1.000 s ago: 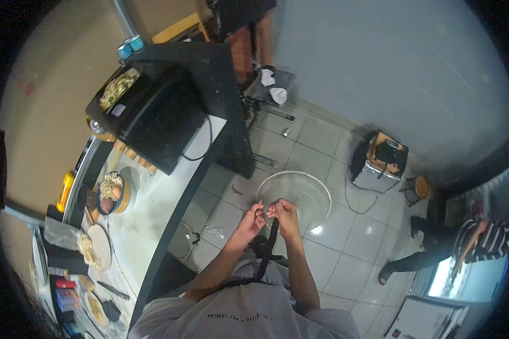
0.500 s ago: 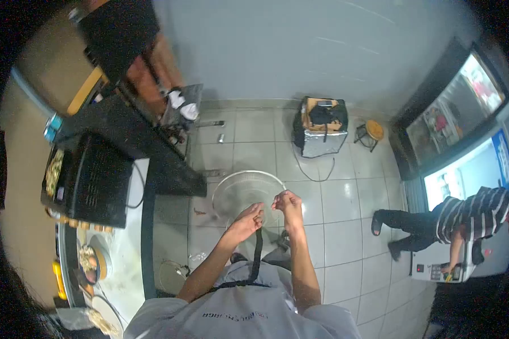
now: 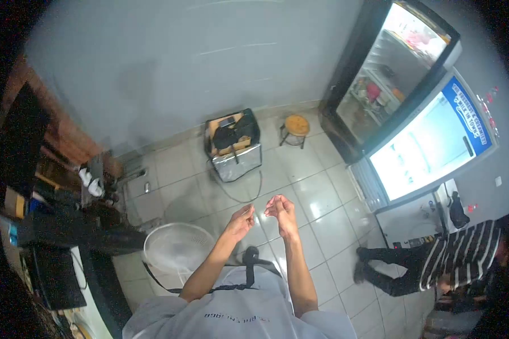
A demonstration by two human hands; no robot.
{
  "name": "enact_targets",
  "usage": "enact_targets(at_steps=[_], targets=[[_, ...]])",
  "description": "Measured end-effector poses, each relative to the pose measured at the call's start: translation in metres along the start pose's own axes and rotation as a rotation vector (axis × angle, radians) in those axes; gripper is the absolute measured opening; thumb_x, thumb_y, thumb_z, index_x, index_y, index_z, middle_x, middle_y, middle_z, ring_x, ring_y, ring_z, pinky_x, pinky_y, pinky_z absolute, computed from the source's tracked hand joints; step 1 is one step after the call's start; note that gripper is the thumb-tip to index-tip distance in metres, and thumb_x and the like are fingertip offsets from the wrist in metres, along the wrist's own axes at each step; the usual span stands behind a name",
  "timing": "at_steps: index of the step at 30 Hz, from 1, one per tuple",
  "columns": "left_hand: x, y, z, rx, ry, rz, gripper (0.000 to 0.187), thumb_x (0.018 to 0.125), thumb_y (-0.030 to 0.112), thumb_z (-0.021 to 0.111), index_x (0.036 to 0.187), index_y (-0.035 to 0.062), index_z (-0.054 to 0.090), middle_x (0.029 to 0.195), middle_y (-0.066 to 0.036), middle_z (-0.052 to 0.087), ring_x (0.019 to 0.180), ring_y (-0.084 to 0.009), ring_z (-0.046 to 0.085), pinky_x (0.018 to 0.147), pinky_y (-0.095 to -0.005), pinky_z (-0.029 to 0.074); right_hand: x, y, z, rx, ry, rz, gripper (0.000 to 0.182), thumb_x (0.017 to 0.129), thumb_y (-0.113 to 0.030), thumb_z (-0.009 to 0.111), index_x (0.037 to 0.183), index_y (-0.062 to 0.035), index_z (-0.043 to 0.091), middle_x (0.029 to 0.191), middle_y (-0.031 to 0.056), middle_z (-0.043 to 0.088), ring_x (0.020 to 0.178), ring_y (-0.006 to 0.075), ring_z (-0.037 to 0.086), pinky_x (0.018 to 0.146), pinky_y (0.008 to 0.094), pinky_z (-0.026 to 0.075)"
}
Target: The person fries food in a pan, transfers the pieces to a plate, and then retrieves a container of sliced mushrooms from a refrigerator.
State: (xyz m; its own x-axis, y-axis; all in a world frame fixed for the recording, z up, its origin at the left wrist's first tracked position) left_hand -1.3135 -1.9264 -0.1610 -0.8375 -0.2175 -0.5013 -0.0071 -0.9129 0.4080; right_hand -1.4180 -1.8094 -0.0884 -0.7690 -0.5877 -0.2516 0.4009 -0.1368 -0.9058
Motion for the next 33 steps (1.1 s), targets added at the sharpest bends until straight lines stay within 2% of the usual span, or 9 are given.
enact_targets(at_steps=[2,5,9,14,18,22,30,33], targets=[[0.034,-0.004,0.03,0.071,-0.104,-0.052,0.026,0.083,0.014,0.065,0.106,0.0078,0.055,0.089,0.002,0.057,0.071,-0.0052,0.051,0.063,-0.0183,0.044,0.023,-0.018,-0.025,0.018,0.03,-0.018,0.024,0.096,-0.022,0.041,0.082,-0.0056,0.051,0.074,0.0061,0.057,0.062,0.0149,0.057,0.06,0.0277,0.047],[0.088,-0.005,0.056,0.062,-0.151,-0.078,0.022,0.084,0.014,0.064,0.103,0.0072,0.055,0.088,0.002,0.057,0.071,-0.0046,0.05,0.063,-0.0169,0.044,0.057,-0.033,-0.057,0.07,0.1,-0.037,0.025,0.096,-0.024,0.041,0.081,-0.0061,0.051,0.073,0.0059,0.057,0.062,0.0148,0.057,0.06,0.0276,0.046],[0.166,0.005,0.1,-0.004,-0.096,-0.105,0.015,0.087,0.015,0.061,0.098,0.0065,0.056,0.088,0.002,0.056,0.072,-0.0041,0.051,0.063,-0.0152,0.044,0.107,-0.057,-0.096,0.102,0.195,-0.049,0.022,0.095,-0.019,0.04,0.081,-0.0055,0.051,0.073,0.0062,0.057,0.064,0.0155,0.057,0.06,0.028,0.047],[0.292,0.011,0.176,-0.002,-0.174,-0.192,0.012,0.087,0.014,0.06,0.096,0.006,0.057,0.087,0.001,0.056,0.073,-0.0057,0.052,0.065,-0.017,0.046,0.193,-0.091,-0.178,0.113,0.355,-0.085,0.023,0.094,-0.017,0.041,0.08,-0.004,0.053,0.072,0.0059,0.057,0.062,0.0153,0.057,0.059,0.0285,0.048],[0.384,0.018,0.253,0.078,-0.258,-0.295,0.013,0.087,0.011,0.059,0.098,0.0041,0.056,0.089,-0.002,0.056,0.075,-0.008,0.054,0.068,-0.0191,0.048,0.258,-0.153,-0.231,0.128,0.456,-0.166,0.025,0.095,-0.02,0.042,0.08,-0.0035,0.054,0.072,0.0057,0.057,0.061,0.0153,0.057,0.058,0.0278,0.048],[0.455,0.012,0.319,0.214,-0.347,-0.355,0.025,0.085,0.003,0.06,0.108,0.0014,0.051,0.095,-0.005,0.057,0.084,-0.0102,0.057,0.076,-0.0214,0.05,0.298,-0.192,-0.274,0.22,0.573,-0.307,0.025,0.094,-0.021,0.042,0.081,-0.0035,0.054,0.072,0.0057,0.057,0.06,0.0153,0.057,0.058,0.0275,0.048],[0.582,0.007,0.423,0.414,-0.443,-0.336,0.035,0.084,-0.003,0.058,0.118,0.0006,0.046,0.105,-0.009,0.054,0.093,-0.0134,0.055,0.081,-0.0237,0.05,0.402,-0.223,-0.368,0.293,0.641,-0.257,0.023,0.094,-0.021,0.043,0.083,-0.0046,0.054,0.073,0.0052,0.058,0.064,0.0152,0.058,0.061,0.0274,0.048],[0.654,0.011,0.478,0.477,-0.447,-0.26,0.039,0.086,0.007,0.059,0.122,0.0035,0.045,0.114,-0.011,0.052,0.098,-0.016,0.055,0.085,-0.0291,0.048,0.457,-0.246,-0.412,0.321,0.628,-0.255,0.022,0.094,-0.021,0.044,0.083,-0.0051,0.055,0.073,0.005,0.058,0.064,0.015,0.057,0.061,0.0277,0.047]])
Point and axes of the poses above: each hand's wrist, its own x-axis towards the middle knuckle, its own z-axis out of the palm, y = z × x, the point moved 1 cm from there along x, towards the middle knuckle
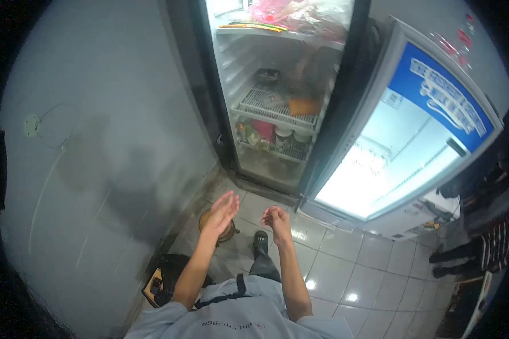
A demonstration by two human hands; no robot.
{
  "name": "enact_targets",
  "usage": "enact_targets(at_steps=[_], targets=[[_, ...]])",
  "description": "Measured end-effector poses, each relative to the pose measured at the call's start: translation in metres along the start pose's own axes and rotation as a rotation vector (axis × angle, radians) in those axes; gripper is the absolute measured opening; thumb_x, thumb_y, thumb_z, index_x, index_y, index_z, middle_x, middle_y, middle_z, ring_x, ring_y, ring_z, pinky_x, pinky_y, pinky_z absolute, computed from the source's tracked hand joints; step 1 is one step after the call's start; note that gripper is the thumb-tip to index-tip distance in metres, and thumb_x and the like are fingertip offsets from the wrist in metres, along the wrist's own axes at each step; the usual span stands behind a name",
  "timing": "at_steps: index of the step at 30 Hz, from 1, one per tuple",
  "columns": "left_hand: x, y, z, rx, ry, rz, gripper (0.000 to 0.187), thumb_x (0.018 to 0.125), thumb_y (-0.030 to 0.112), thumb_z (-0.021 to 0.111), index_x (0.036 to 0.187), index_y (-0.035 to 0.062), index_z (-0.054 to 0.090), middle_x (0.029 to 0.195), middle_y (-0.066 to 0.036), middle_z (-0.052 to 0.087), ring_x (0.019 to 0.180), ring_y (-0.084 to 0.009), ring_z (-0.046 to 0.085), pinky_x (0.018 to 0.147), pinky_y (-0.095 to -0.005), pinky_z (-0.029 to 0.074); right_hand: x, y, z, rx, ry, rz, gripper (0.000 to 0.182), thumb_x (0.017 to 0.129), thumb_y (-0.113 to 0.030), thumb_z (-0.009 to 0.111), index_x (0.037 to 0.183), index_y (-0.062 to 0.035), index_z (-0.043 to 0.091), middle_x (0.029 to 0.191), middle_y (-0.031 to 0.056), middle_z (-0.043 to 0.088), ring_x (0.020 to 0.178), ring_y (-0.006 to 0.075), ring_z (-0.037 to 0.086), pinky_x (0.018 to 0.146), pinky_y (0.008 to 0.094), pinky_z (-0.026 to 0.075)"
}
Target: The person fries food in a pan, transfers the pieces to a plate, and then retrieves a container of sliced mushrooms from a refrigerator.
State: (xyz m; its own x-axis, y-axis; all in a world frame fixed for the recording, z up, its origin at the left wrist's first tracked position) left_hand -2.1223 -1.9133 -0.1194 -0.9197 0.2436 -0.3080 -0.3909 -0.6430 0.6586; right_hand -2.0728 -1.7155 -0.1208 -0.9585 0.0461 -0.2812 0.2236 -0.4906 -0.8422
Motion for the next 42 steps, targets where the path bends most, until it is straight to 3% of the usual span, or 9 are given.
enact_targets(at_steps=[4,11,15,20,24,30,36,39,42], targets=[[0.095,0.08,0.034,0.237,0.029,0.135,0.046,0.088,0.026,0.06,0.128,0.0098,0.043,0.119,-0.009,0.051,0.108,-0.0167,0.05,0.09,-0.0333,0.044,0.086,-0.039,0.027,0.005,-0.061,-0.038,0.023,0.095,-0.019,0.043,0.083,-0.0028,0.054,0.072,0.0053,0.057,0.061,0.0136,0.057,0.057,0.0264,0.047],[0.233,0.195,0.075,0.767,0.124,0.537,0.077,0.081,0.034,0.068,0.14,0.0107,0.025,0.138,-0.019,0.031,0.126,-0.0288,0.035,0.099,-0.0387,0.034,0.176,-0.077,0.064,-0.072,-0.153,-0.06,0.021,0.095,-0.019,0.044,0.087,-0.0028,0.055,0.073,0.0047,0.057,0.061,0.0137,0.057,0.057,0.0256,0.047],[0.304,0.231,0.075,0.99,0.267,0.775,0.09,0.073,0.038,0.074,0.14,0.0043,0.023,0.133,-0.02,0.03,0.118,-0.0303,0.038,0.098,-0.0387,0.035,0.185,-0.071,0.066,-0.095,-0.096,-0.042,0.021,0.095,-0.018,0.044,0.089,-0.0019,0.055,0.074,0.0047,0.057,0.061,0.0133,0.057,0.057,0.0253,0.047],[0.353,0.262,0.042,1.122,0.401,0.838,0.072,0.07,0.05,0.072,0.115,-0.0025,0.053,0.112,-0.017,0.046,0.101,-0.0271,0.05,0.088,-0.0366,0.041,0.17,-0.056,0.065,-0.125,0.018,-0.057,0.02,0.094,-0.017,0.045,0.089,-0.0012,0.057,0.074,0.0049,0.057,0.061,0.0132,0.057,0.057,0.0247,0.047],[0.354,0.274,0.046,0.927,0.006,0.69,0.056,0.08,0.044,0.065,0.113,-0.0002,0.053,0.11,-0.013,0.056,0.103,-0.0217,0.053,0.088,-0.0335,0.041,0.161,-0.037,0.076,-0.108,0.183,-0.123,0.019,0.094,-0.013,0.042,0.09,-0.0013,0.056,0.074,0.0052,0.057,0.061,0.0135,0.058,0.057,0.0249,0.048],[0.353,0.281,0.042,0.956,-0.096,0.615,0.058,0.083,0.044,0.061,0.118,-0.0017,0.05,0.111,-0.014,0.058,0.105,-0.0234,0.053,0.09,-0.0332,0.039,0.148,0.012,0.144,-0.011,0.378,-0.201,0.017,0.094,-0.011,0.043,0.09,-0.0003,0.055,0.076,0.0046,0.056,0.063,0.0127,0.057,0.059,0.025,0.047],[0.348,0.284,0.023,1.068,-0.175,0.621,0.075,0.08,0.049,0.062,0.125,-0.0073,0.041,0.124,-0.025,0.048,0.117,-0.0352,0.046,0.096,-0.0385,0.036,0.134,0.058,0.219,-0.064,0.475,-0.213,0.015,0.092,-0.01,0.044,0.091,-0.0005,0.054,0.075,0.0052,0.056,0.062,0.013,0.058,0.057,0.0246,0.048],[0.307,0.274,0.011,0.976,-0.165,0.776,0.057,0.076,0.04,0.071,0.104,-0.0034,0.048,0.096,-0.014,0.058,0.09,-0.0234,0.056,0.078,-0.0332,0.044,0.141,0.063,0.242,-0.121,0.518,-0.24,0.012,0.091,-0.01,0.048,0.093,0.0,0.054,0.076,0.005,0.056,0.063,0.0124,0.057,0.058,0.0242,0.047],[0.265,0.272,-0.006,0.891,-0.333,0.735,0.042,0.076,0.033,0.072,0.088,0.0009,0.049,0.075,-0.004,0.055,0.069,-0.012,0.052,0.065,-0.0263,0.042,0.157,0.06,0.264,-0.316,0.614,-0.357,0.013,0.088,-0.008,0.054,0.096,0.001,0.052,0.078,0.0042,0.055,0.065,0.0115,0.056,0.058,0.0231,0.046]])
Point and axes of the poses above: each hand's wrist, its own x-axis towards the middle knuckle, its own z-axis out of the palm, y = z × x, the point moved 1 cm from there along x, towards the middle knuckle
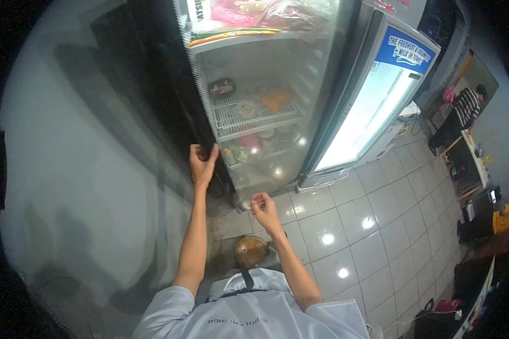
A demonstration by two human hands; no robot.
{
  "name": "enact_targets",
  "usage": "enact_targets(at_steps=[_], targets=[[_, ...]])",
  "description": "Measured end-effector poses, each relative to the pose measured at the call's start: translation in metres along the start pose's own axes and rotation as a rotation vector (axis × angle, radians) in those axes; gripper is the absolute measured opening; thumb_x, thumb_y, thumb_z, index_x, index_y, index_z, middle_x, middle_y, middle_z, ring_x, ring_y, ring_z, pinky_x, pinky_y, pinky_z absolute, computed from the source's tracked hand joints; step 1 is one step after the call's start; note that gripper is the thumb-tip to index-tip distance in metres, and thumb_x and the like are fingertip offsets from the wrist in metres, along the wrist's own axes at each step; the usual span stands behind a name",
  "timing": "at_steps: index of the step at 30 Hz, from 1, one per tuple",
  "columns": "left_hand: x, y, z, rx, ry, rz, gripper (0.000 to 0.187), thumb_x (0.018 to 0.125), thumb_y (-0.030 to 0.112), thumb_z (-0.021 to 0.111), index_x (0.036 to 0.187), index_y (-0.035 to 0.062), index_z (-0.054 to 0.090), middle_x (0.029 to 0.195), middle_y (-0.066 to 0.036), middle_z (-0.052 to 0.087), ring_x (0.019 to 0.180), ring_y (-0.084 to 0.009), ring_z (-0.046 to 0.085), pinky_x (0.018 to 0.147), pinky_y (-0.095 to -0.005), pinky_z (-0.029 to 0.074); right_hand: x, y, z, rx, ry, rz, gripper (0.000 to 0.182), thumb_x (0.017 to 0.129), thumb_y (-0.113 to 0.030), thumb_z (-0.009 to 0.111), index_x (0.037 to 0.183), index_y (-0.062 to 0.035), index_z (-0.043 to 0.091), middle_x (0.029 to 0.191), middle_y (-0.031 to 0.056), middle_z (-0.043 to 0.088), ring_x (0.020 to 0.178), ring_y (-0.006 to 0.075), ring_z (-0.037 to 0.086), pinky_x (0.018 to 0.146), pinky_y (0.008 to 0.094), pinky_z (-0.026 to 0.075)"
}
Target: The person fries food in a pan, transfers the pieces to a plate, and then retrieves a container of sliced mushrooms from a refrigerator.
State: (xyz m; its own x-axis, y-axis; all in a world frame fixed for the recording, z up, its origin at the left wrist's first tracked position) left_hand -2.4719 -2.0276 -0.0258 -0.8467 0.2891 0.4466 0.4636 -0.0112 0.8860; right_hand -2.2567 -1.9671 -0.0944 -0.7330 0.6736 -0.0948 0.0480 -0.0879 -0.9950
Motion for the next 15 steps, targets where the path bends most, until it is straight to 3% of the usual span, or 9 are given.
enact_targets(at_steps=[1,2,3,5,6,8,10,13,15], targets=[[-0.011,-0.005,-0.005,-0.104,-0.097,-0.016,0.039,0.077,0.032,0.071,0.085,0.0012,0.05,0.072,-0.002,0.055,0.066,-0.0101,0.052,0.063,-0.0249,0.042,0.001,-0.006,0.009,-0.155,0.061,-0.132,0.016,0.086,-0.008,0.057,0.098,0.0014,0.051,0.079,0.0033,0.055,0.066,0.011,0.055,0.057,0.0224,0.045],[-0.022,-0.009,-0.011,-0.203,-0.179,0.006,0.035,0.079,0.03,0.07,0.083,0.0014,0.051,0.072,-0.001,0.055,0.067,-0.0083,0.052,0.063,-0.0241,0.042,-0.001,-0.011,0.017,-0.19,0.107,-0.165,0.033,0.078,-0.01,0.067,0.103,0.0012,0.048,0.089,0.0059,0.051,0.072,0.0135,0.052,0.061,0.0248,0.045],[-0.031,-0.012,-0.017,-0.302,-0.263,0.031,0.031,0.08,0.028,0.068,0.08,0.0016,0.053,0.072,-0.001,0.055,0.067,-0.0065,0.051,0.062,-0.0233,0.042,-0.007,-0.022,0.026,-0.192,0.099,-0.17,0.033,0.078,-0.01,0.067,0.103,0.0012,0.048,0.089,0.0059,0.051,0.072,0.0135,0.052,0.061,0.0248,0.045],[-0.044,-0.021,-0.023,-0.516,-0.392,-0.032,0.041,0.088,0.039,0.057,0.083,-0.0018,0.058,0.072,-0.003,0.056,0.068,-0.0089,0.054,0.062,-0.0238,0.044,-0.022,-0.05,0.037,-0.457,0.405,-0.452,0.046,0.074,-0.014,0.07,0.108,0.0039,0.045,0.098,0.0145,0.043,0.086,0.0237,0.048,0.072,0.0331,0.042],[-0.047,-0.024,-0.025,-0.53,-0.403,-0.051,0.044,0.089,0.041,0.054,0.084,-0.0028,0.059,0.073,-0.004,0.056,0.067,-0.0092,0.054,0.063,-0.0235,0.044,-0.028,-0.056,0.038,-0.441,0.453,-0.472,0.056,0.07,-0.016,0.073,0.111,0.0043,0.042,0.103,0.017,0.04,0.091,0.0275,0.043,0.076,0.0343,0.039],[-0.049,-0.03,-0.025,-0.548,-0.421,-0.072,0.047,0.09,0.042,0.052,0.085,-0.0038,0.059,0.073,-0.005,0.057,0.067,-0.0095,0.054,0.063,-0.0233,0.045,-0.045,-0.075,0.04,-0.472,0.535,-0.539,0.057,0.069,-0.016,0.074,0.112,0.0039,0.042,0.103,0.0166,0.041,0.091,0.0275,0.043,0.077,0.0343,0.038],[-0.047,-0.035,-0.021,-0.447,-0.445,-0.227,0.044,0.092,0.039,0.05,0.084,-0.0038,0.06,0.073,-0.004,0.057,0.066,-0.0089,0.054,0.063,-0.0226,0.045,-0.052,-0.078,0.036,-0.467,0.702,-0.639,0.061,0.066,-0.016,0.076,0.113,0.0025,0.041,0.105,0.0156,0.041,0.092,0.0268,0.043,0.078,0.0352,0.038],[-0.042,-0.041,-0.007,-0.362,-0.505,-0.276,0.041,0.094,0.035,0.048,0.086,-0.0027,0.06,0.073,-0.003,0.057,0.065,-0.0081,0.054,0.063,-0.0226,0.045,-0.061,-0.082,0.006,-0.491,0.948,-0.604,0.06,0.066,-0.011,0.073,0.113,0.0026,0.04,0.102,0.0127,0.04,0.095,0.024,0.042,0.08,0.0344,0.037],[-0.038,-0.046,0.004,-0.333,-0.557,-0.283,0.039,0.094,0.035,0.048,0.089,-0.0013,0.061,0.074,-0.003,0.057,0.065,-0.0078,0.054,0.062,-0.0225,0.045,-0.069,-0.087,-0.015,-0.534,1.065,-0.614,0.052,0.067,-0.009,0.071,0.109,0.0009,0.04,0.096,0.0088,0.04,0.088,0.0205,0.041,0.081,0.0313,0.034]])
Point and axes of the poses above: each hand's wrist, its own x-axis towards the middle knuckle, its own z-axis out of the palm, y = z × x, the point moved 1 cm from there along x, towards the middle knuckle
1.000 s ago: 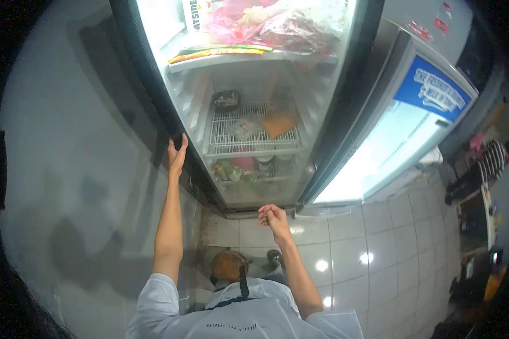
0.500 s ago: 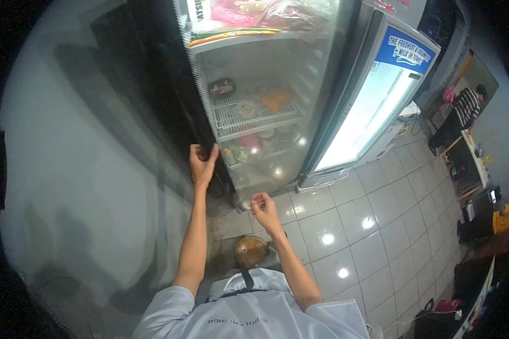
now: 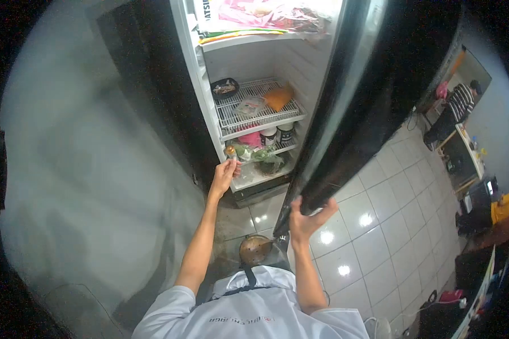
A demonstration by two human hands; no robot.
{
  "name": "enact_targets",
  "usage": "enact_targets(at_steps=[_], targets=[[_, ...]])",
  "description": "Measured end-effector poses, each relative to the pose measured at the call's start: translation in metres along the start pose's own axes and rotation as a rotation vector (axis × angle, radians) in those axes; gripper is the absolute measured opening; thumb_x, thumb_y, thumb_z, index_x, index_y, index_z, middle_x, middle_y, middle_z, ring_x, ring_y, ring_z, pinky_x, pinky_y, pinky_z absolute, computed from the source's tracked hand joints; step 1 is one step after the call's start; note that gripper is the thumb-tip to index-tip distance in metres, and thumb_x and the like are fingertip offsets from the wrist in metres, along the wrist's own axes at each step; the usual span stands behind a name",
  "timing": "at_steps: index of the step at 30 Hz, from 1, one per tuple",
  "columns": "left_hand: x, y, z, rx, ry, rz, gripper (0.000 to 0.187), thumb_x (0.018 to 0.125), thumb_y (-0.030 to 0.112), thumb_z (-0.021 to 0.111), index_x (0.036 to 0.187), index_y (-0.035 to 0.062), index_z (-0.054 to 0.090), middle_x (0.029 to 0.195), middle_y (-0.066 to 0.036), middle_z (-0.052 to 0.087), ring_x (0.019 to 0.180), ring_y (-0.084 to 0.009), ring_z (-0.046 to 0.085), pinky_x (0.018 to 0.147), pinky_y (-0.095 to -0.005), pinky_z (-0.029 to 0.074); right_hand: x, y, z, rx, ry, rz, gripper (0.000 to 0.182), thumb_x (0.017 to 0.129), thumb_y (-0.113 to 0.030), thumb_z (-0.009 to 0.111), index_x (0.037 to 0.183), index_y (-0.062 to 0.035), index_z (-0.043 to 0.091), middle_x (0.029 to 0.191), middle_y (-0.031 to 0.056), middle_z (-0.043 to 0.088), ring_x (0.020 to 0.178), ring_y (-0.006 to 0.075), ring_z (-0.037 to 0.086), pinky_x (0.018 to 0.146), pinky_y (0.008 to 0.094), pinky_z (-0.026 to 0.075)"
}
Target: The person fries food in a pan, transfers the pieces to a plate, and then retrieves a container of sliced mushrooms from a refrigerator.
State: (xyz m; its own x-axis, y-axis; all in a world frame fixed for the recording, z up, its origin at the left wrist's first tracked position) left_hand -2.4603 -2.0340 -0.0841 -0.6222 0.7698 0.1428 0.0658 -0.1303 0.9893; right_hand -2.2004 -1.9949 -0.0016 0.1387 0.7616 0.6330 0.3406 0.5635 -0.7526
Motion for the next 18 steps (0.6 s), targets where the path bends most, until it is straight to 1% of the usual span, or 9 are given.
enact_targets(at_steps=[4,5,6,8,12,13,14,16,18], targets=[[0.026,-0.003,0.01,0.075,-0.064,-0.089,0.038,0.094,0.037,0.047,0.1,0.0021,0.06,0.082,-0.004,0.061,0.07,-0.0097,0.057,0.065,-0.0245,0.047,0.02,0.027,-0.03,-0.059,0.098,-0.037,0.039,0.074,-0.006,0.06,0.108,0.0016,0.041,0.094,0.0087,0.04,0.088,0.0197,0.041,0.079,0.0321,0.035],[0.037,-0.012,0.013,0.028,-0.049,-0.076,0.03,0.093,0.033,0.049,0.099,0.0048,0.059,0.079,-0.002,0.059,0.066,-0.0077,0.056,0.058,-0.0213,0.044,0.024,0.031,-0.035,-0.012,0.138,-0.018,0.038,0.077,-0.009,0.058,0.109,0.0022,0.04,0.094,0.0087,0.041,0.087,0.0197,0.042,0.08,0.0322,0.036],[0.049,-0.019,0.013,0.056,-0.051,-0.058,0.029,0.093,0.032,0.05,0.101,0.0054,0.058,0.081,-0.002,0.059,0.066,-0.0087,0.057,0.058,-0.0222,0.046,0.029,0.037,-0.042,-0.067,0.172,0.001,0.045,0.08,-0.017,0.057,0.115,0.0053,0.04,0.102,0.013,0.045,0.097,0.0246,0.045,0.088,0.0358,0.035],[0.072,-0.031,0.013,-0.05,-0.023,-0.072,0.029,0.092,0.032,0.051,0.104,0.0061,0.056,0.083,-0.003,0.059,0.066,-0.0096,0.058,0.058,-0.0232,0.048,0.041,0.048,-0.05,-0.051,0.256,0.018,0.047,0.085,-0.021,0.054,0.119,0.0061,0.038,0.105,0.0146,0.046,0.099,0.0248,0.047,0.089,0.0366,0.036],[0.122,-0.035,0.002,-0.128,0.072,-0.174,0.031,0.091,0.031,0.053,0.109,0.0055,0.052,0.088,-0.007,0.059,0.068,-0.0139,0.06,0.059,-0.0255,0.05,0.068,0.076,-0.067,-0.205,0.392,0.027,0.058,0.09,-0.028,0.051,0.13,0.0095,0.031,0.122,0.0224,0.044,0.109,0.0312,0.047,0.095,0.0396,0.034],[0.137,-0.035,-0.002,-0.167,0.093,-0.209,0.033,0.092,0.03,0.053,0.112,0.0044,0.049,0.087,-0.008,0.058,0.069,-0.0165,0.061,0.061,-0.0274,0.051,0.076,0.085,-0.068,-0.234,0.409,0.031,0.059,0.091,-0.027,0.051,0.13,0.0117,0.031,0.125,0.0246,0.042,0.111,0.0338,0.046,0.098,0.0404,0.033],[0.15,-0.034,-0.006,-0.212,0.133,-0.292,0.038,0.091,0.031,0.052,0.118,0.005,0.046,0.099,-0.009,0.055,0.08,-0.0183,0.061,0.068,-0.0287,0.051,0.083,0.091,-0.071,-0.244,0.416,0.116,0.061,0.09,-0.026,0.053,0.129,0.0147,0.029,0.128,0.0278,0.039,0.116,0.0361,0.043,0.1,0.0418,0.031],[0.178,-0.033,-0.016,-0.22,0.159,-0.288,0.042,0.092,0.029,0.05,0.124,0.0031,0.04,0.104,-0.011,0.053,0.086,-0.0227,0.061,0.071,-0.0314,0.052,0.105,0.092,-0.067,-0.326,0.526,0.166,0.06,0.09,-0.025,0.053,0.126,0.0174,0.03,0.128,0.0315,0.038,0.118,0.0386,0.042,0.102,0.0427,0.03],[0.221,-0.04,-0.027,-0.299,0.287,-0.321,0.047,0.093,0.027,0.048,0.129,0.001,0.034,0.107,-0.015,0.05,0.091,-0.0274,0.06,0.077,-0.0349,0.053,0.138,0.11,-0.069,-0.414,0.653,0.104,0.057,0.089,-0.021,0.055,0.124,0.0192,0.033,0.126,0.0337,0.039,0.118,0.0397,0.042,0.101,0.0418,0.033]])
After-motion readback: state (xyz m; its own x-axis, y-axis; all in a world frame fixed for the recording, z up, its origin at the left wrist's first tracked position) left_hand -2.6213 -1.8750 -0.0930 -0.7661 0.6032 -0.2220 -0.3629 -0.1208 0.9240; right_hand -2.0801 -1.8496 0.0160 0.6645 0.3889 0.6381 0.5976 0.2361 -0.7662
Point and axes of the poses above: each hand's wrist, its own x-axis towards the middle knuckle, its own z-axis out of the palm, y = z × x, the point moved 1 cm from there along x, towards the middle knuckle
